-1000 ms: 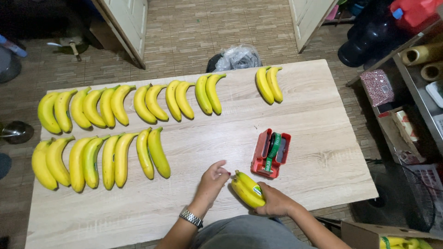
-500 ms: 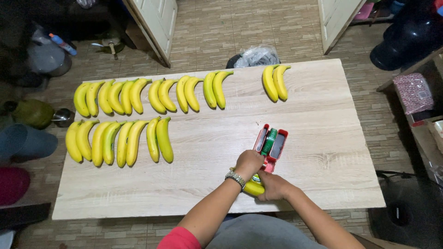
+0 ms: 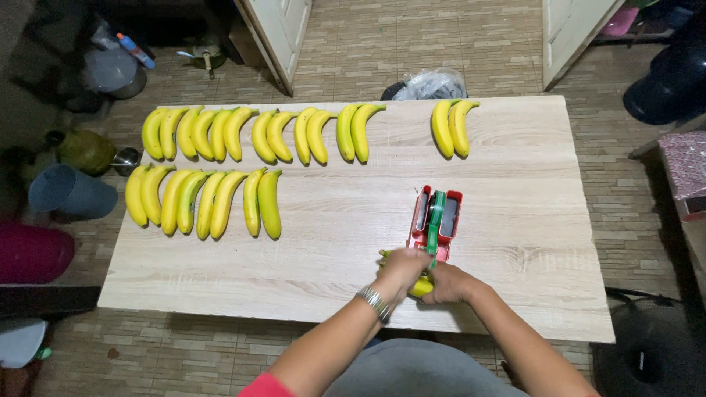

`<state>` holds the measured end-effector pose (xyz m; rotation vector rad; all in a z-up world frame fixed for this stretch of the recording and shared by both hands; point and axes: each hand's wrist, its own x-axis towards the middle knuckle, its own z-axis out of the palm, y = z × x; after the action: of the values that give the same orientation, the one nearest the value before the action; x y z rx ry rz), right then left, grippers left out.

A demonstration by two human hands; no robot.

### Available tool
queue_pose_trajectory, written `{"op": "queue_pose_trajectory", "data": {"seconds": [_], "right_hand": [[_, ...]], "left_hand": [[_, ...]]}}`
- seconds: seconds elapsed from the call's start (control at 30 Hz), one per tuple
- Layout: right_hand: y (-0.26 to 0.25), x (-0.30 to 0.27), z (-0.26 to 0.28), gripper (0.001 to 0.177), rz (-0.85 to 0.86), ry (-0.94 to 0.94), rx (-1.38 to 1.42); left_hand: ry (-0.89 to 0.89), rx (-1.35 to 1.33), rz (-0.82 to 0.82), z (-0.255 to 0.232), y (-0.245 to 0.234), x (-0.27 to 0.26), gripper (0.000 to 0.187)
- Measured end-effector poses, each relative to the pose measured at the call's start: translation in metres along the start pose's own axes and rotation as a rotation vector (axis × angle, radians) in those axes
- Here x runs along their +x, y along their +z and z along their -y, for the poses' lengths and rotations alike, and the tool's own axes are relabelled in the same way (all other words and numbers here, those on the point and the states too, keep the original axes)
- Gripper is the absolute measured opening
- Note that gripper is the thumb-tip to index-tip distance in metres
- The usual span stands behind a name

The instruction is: Taping banana bunches and packing them into a cardboard box for distribution.

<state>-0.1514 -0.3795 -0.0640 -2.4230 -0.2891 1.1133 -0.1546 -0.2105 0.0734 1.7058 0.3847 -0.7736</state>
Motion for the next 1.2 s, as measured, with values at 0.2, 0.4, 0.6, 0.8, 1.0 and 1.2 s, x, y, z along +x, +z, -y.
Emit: {"op": "queue_pose_trajectory", "data": {"seconds": [0.2,0.4,0.6,0.8,1.0,1.2], "right_hand": [[-0.035,-0.031,0.041,0.092,0.067,-0.07,0.055],[-0.036,-0.046,0.051,0.093,0.059,-0.121,0.135],[-0.055,-0.087,0.092,0.093,0.019,-0.143,0.063],[-0.053,-0.094,0.096,0.094,-0.04,-0.113,0.037],[-0.035,-0.076,0.068,0.088,-0.05,-0.068,-0.038],[-0.047,-0.095,0.085,0.106,-0.08,-0.025,0.054]], "left_hand": [[-0.138,0.243,0.18,0.057,-0.051,-0.109,0.019],[-0.153,-0.07,0.08,0.109,-0.048,-0.111,0.017],[-0.087,-0.024,0.036,0.136,-0.036,-0.101,0.015],[-0.123,-0.084,-0.009,0.121,-0.039,-0.115,0.018],[-0.13,-0.06,0.016,0.124,-0.039,-0.113,0.014],[-0.149,-0.058,0.035,0.132,-0.039,-0.105,0.011]]}}
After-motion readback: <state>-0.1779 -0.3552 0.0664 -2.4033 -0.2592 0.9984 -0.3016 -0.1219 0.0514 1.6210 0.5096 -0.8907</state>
